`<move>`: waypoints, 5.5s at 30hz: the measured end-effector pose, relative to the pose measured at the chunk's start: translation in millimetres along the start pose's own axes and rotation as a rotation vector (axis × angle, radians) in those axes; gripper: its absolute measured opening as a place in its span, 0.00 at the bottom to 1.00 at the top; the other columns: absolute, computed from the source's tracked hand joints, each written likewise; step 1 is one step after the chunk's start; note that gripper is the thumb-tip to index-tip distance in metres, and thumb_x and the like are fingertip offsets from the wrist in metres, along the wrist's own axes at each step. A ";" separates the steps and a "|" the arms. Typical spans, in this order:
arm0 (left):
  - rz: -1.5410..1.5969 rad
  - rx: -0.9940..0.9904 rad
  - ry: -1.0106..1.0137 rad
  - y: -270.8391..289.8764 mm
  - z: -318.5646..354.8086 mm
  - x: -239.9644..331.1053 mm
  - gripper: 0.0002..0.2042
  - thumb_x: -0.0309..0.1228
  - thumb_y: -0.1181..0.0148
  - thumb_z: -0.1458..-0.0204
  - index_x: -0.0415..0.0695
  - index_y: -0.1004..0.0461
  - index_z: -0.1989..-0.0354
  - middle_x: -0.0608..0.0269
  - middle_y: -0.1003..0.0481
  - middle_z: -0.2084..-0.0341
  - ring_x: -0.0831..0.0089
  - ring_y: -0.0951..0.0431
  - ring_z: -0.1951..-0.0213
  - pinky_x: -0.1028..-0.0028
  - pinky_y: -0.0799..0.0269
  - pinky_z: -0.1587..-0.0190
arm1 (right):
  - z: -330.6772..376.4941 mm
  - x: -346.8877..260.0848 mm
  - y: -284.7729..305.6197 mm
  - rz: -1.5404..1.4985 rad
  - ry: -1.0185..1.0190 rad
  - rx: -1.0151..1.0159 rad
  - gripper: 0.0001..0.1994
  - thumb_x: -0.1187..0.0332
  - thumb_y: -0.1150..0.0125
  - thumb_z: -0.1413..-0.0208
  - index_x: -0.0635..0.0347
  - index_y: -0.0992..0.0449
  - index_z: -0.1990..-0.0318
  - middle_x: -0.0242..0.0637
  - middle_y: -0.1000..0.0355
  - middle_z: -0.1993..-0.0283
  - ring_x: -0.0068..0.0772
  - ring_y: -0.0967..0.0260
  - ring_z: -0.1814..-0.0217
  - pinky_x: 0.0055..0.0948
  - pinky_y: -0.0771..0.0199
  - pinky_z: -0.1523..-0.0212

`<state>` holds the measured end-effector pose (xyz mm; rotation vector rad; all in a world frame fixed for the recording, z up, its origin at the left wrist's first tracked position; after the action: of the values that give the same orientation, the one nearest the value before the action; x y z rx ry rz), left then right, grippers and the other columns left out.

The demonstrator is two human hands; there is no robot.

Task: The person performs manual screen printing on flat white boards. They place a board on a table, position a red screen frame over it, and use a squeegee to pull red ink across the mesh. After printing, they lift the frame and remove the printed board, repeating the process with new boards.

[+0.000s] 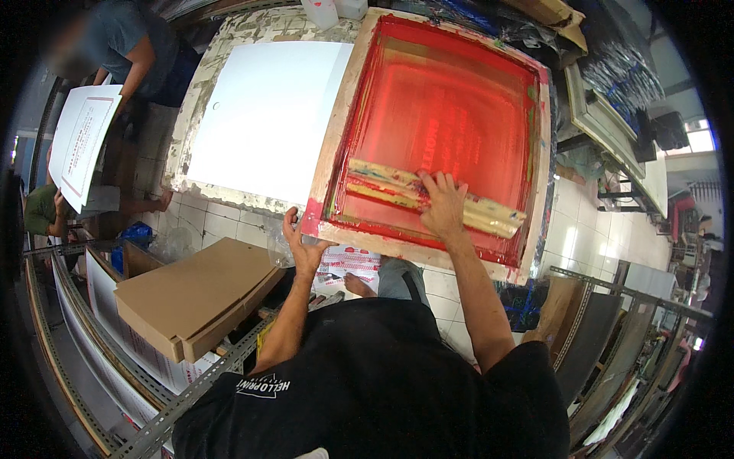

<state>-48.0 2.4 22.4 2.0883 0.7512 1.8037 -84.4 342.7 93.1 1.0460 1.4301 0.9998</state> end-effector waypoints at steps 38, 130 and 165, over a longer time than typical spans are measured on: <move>-0.114 0.010 0.036 -0.1 3.7 -1.0 0.36 0.41 0.17 0.76 0.47 0.20 0.51 0.52 0.39 0.36 0.50 0.37 0.40 0.52 0.41 0.38 | 35.7 -23.3 -3.5 -0.016 0.056 -0.177 0.39 0.64 0.30 0.60 0.45 0.33 0.33 0.42 0.34 0.52 0.45 0.36 0.45 0.51 0.42 0.49; 0.445 -0.638 -0.187 -23.1 -30.7 184.9 0.39 0.31 0.26 0.52 0.43 0.37 0.30 0.54 0.26 0.41 0.64 0.27 0.40 0.62 0.33 0.41 | -147.6 -80.3 448.8 -0.079 0.116 0.337 0.30 0.43 0.26 0.53 0.68 0.16 0.63 0.50 0.19 0.68 0.39 0.23 0.65 0.36 0.26 0.62; -0.624 -0.571 -0.032 -108.2 -139.9 46.4 0.51 0.68 0.43 0.50 0.47 0.50 0.25 0.39 0.65 0.24 0.38 0.73 0.25 0.24 0.75 0.37 | -142.9 -93.2 459.7 -0.105 0.179 0.360 0.34 0.38 0.25 0.59 0.69 0.15 0.64 0.49 0.20 0.68 0.39 0.24 0.68 0.36 0.25 0.66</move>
<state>-202.3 100.3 29.1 1.3212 0.6731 1.4079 -182.1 370.4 572.8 1.1450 1.8409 0.7919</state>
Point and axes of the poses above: each hand's wrist, its own z-axis away from the middle knuckle, its own y-axis out of the back of the hand, x = y × z, the point moved 5 cm from there along -z, towards the middle knuckle
